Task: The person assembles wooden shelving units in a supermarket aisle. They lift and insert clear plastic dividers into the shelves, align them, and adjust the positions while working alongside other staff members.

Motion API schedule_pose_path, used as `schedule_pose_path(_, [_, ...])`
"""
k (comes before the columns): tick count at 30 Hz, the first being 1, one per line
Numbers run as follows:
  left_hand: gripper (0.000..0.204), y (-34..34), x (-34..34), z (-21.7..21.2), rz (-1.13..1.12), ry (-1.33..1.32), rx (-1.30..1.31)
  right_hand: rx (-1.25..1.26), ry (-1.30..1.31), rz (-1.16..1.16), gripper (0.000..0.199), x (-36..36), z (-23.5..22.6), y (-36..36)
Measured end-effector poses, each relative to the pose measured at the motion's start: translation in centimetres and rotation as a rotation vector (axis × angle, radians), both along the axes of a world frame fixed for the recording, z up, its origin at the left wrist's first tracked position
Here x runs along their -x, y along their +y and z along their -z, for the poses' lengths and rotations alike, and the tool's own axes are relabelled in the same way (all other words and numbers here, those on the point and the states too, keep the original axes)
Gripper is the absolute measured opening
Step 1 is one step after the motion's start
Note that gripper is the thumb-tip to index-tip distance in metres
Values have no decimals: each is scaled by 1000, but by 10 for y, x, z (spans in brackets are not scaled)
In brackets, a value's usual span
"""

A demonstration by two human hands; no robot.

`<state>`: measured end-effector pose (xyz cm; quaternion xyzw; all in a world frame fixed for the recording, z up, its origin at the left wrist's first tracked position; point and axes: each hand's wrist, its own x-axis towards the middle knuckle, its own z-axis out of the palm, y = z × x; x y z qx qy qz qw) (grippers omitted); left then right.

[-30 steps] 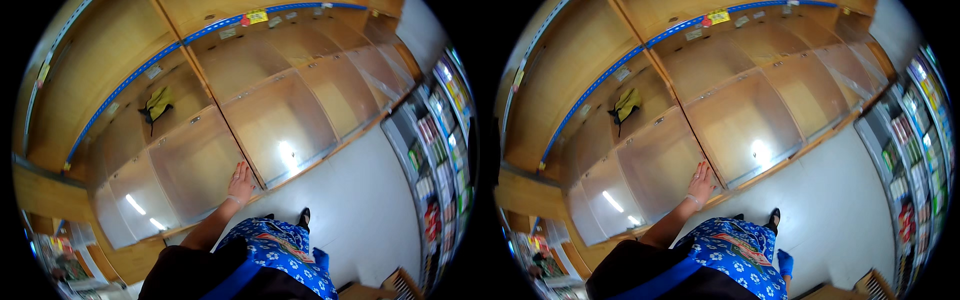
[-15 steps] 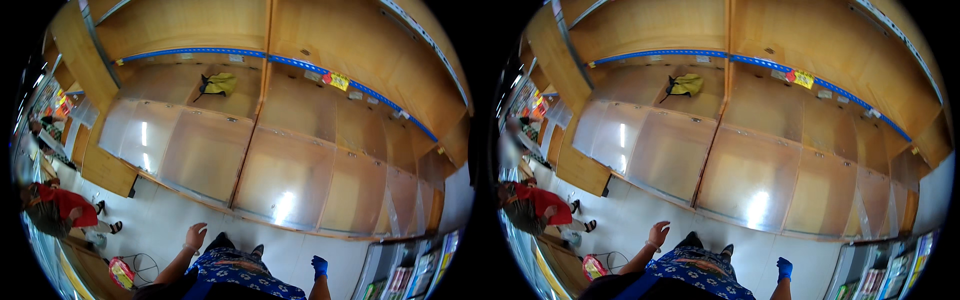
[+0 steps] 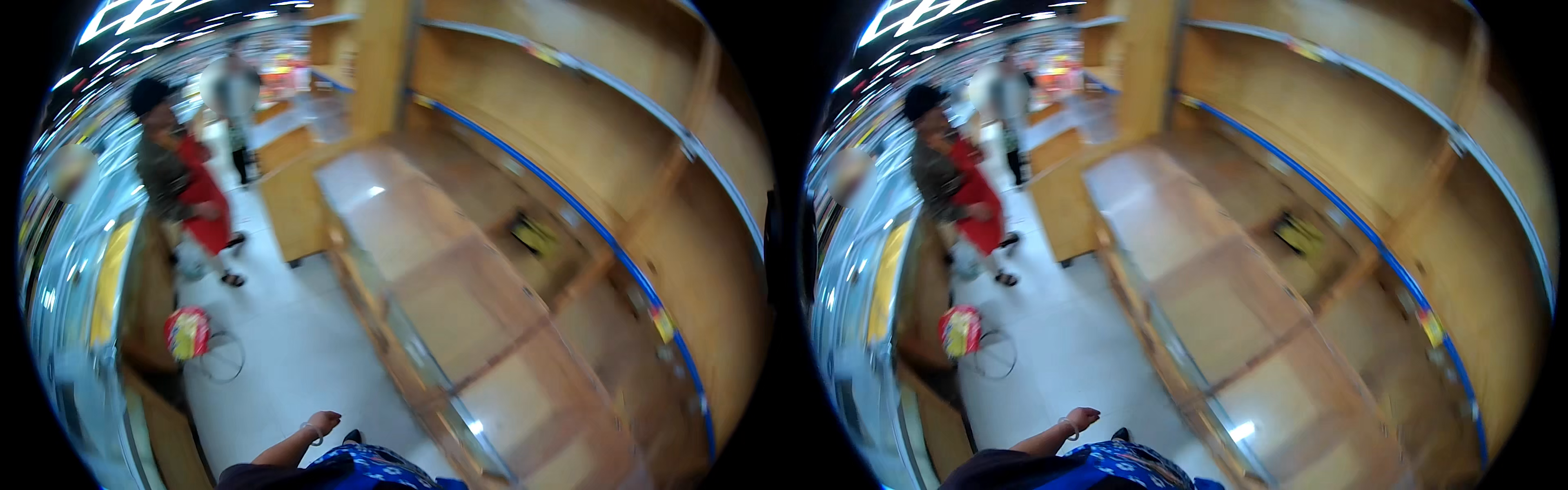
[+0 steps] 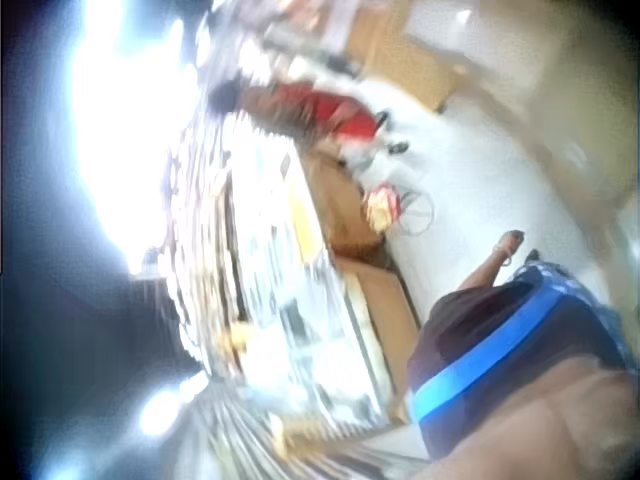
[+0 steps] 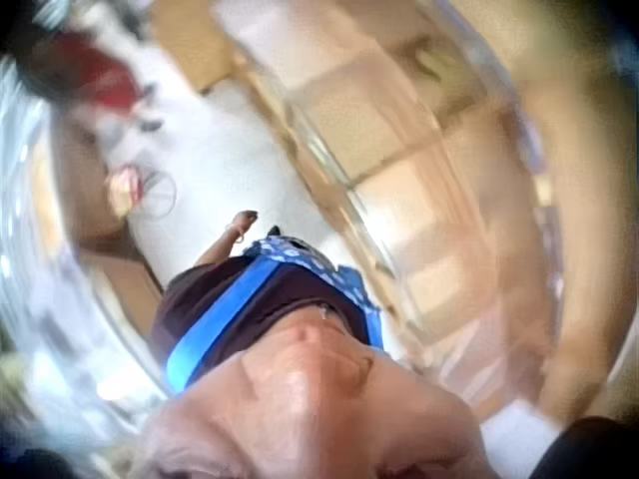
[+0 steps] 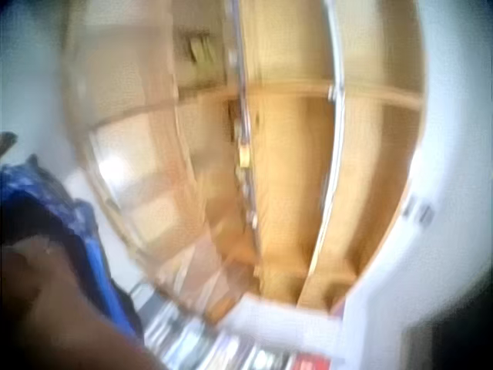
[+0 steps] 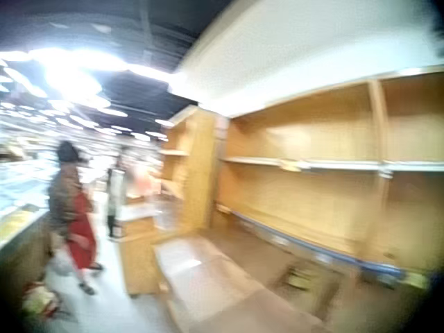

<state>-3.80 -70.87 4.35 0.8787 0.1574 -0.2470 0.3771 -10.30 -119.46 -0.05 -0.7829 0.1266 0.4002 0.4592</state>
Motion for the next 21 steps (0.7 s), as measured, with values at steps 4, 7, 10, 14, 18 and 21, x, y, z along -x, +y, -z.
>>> schedule_pose_path(4, [34, 18, 15, 29, -293, 116, 42, -3, 48, -68, 27, -94, -33, 63])
schedule_pose_path(7, [30, 42, 49, 76, -569, 172, 125, -10, 5, -134, 28, -143, -49, 103])
schedule_pose_path(10, [28, 52, 68, 95, -705, 226, 176, -21, -26, -173, 28, -170, -60, 127])
schedule_pose_path(14, [25, 49, 76, 103, -835, 193, 255, -38, -41, -204, 28, -177, -64, 139])
schedule_pose_path(18, [29, 44, 65, 89, -870, 185, 401, -41, -40, -228, 29, -172, -61, 139])
schedule_pose_path(21, [29, 34, 64, 69, -910, 149, 444, -39, -31, -237, 29, -163, -57, 132])
